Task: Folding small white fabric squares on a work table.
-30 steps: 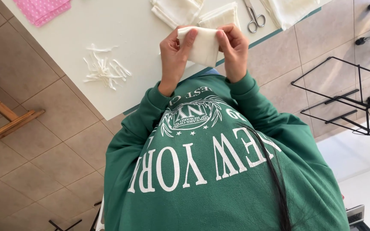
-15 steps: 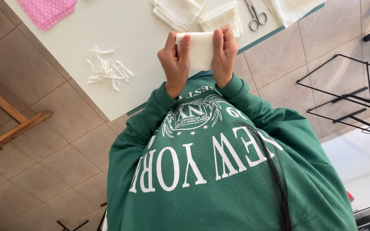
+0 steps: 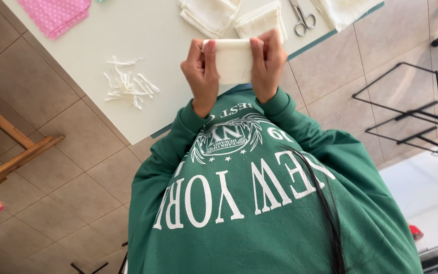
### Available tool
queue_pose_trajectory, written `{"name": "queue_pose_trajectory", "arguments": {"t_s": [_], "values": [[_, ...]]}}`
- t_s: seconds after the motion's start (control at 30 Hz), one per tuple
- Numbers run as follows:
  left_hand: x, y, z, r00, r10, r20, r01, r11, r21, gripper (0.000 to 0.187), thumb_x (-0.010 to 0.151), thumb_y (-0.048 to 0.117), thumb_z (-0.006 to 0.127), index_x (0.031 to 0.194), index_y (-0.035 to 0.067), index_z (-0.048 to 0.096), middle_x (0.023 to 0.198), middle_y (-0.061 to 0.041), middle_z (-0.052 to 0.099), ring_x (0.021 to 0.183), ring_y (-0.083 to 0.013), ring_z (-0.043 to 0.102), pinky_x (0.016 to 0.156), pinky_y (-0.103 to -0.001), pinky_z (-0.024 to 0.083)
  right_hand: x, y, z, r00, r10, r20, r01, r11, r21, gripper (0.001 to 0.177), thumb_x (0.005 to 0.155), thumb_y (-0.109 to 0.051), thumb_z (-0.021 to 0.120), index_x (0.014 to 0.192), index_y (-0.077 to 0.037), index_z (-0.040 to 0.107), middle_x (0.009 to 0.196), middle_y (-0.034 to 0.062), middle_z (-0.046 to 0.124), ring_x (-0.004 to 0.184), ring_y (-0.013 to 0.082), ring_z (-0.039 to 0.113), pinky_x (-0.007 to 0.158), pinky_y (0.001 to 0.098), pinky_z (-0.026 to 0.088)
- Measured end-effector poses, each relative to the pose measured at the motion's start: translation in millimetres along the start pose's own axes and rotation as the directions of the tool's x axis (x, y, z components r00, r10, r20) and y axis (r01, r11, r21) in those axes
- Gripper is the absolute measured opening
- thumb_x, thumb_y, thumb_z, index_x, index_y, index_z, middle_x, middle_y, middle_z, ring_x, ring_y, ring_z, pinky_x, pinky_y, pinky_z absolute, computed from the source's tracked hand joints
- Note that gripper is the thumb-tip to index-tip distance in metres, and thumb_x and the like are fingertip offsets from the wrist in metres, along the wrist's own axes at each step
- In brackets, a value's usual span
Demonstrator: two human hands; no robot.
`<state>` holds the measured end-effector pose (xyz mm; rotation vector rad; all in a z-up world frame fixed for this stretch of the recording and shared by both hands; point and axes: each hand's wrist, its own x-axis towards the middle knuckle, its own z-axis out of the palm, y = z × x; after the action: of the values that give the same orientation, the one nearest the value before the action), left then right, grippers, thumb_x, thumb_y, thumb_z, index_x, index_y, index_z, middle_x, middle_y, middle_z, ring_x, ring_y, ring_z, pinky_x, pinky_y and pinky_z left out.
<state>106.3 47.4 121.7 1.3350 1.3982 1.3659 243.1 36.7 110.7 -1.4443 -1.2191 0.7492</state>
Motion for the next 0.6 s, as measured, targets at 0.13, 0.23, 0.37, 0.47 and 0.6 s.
{"name": "queue_pose_trajectory", "arguments": {"t_s": [0.13,0.23,0.37,0.47,0.6], "values": [[1.3,18.9,-2.3,0.999,-0.04,0.013,0.04,0.998,-0.041,0.03,0.107,0.023,0.049,0.081,0.008,0.045,0.061,0.005,0.034,0.053,-0.0063,0.025,0.047,-0.024,0.025,6.9,-7.5,-2.7,0.998,-0.032,0.048,0.028,0.996,0.081,0.017,0.108,-0.014,0.049,0.093,-0.005,0.051,0.074,-0.001,0.043,0.06,0.0082,0.033,0.052,0.0233,0.031],[-4.0,17.0,-2.4,0.997,-0.08,0.02,0.081,0.994,-0.068,0.032,0.107,0.03,0.047,0.082,0.01,0.043,0.063,0.006,0.033,0.054,-0.006,0.024,0.048,-0.023,0.024,3.3,-18.4,-6.4,0.998,-0.046,0.047,0.043,0.998,0.052,0.026,0.11,-0.021,0.046,0.091,-0.004,0.052,0.079,0.0006,0.046,0.064,0.0098,0.034,0.058,0.0256,0.032],[-3.0,18.0,-2.1,0.996,-0.087,0.011,0.087,0.992,-0.087,0.032,0.108,0.031,0.044,0.084,0.011,0.043,0.065,0.005,0.035,0.056,-0.0056,0.026,0.05,-0.022,0.026,1.0,-19.3,-6.9,0.996,0.001,0.087,-0.008,0.997,0.08,0.04,0.112,-0.031,0.033,0.092,-0.003,0.055,0.08,0.0024,0.05,0.066,0.0108,0.036,0.061,0.0259,0.035],[-6.3,15.1,-2.5,0.997,-0.08,0.011,0.081,0.994,-0.08,0.031,0.109,0.03,0.041,0.085,0.011,0.042,0.066,0.004,0.038,0.057,-0.0059,0.029,0.051,-0.022,0.029,-4.7,-12.4,-5.6,0.988,0.083,0.134,-0.104,0.982,0.159,0.047,0.11,-0.044,0.032,0.097,-0.005,0.055,0.079,-0.0002,0.047,0.066,0.0087,0.038,0.06,0.0234,0.035],[-6.6,17.2,-1.3,0.997,-0.081,0.002,0.081,0.995,-0.066,0.03,0.11,0.028,0.037,0.085,0.011,0.039,0.067,0.004,0.034,0.058,-0.0058,0.027,0.053,-0.022,0.028,-8.4,-5.2,-2.3,0.946,0.259,0.194,-0.317,0.859,0.402,0.045,0.107,-0.049,0.04,0.1,-0.008,0.059,0.073,-0.0069,0.041,0.061,0.003,0.031,0.052,0.0195,0.026]]}}
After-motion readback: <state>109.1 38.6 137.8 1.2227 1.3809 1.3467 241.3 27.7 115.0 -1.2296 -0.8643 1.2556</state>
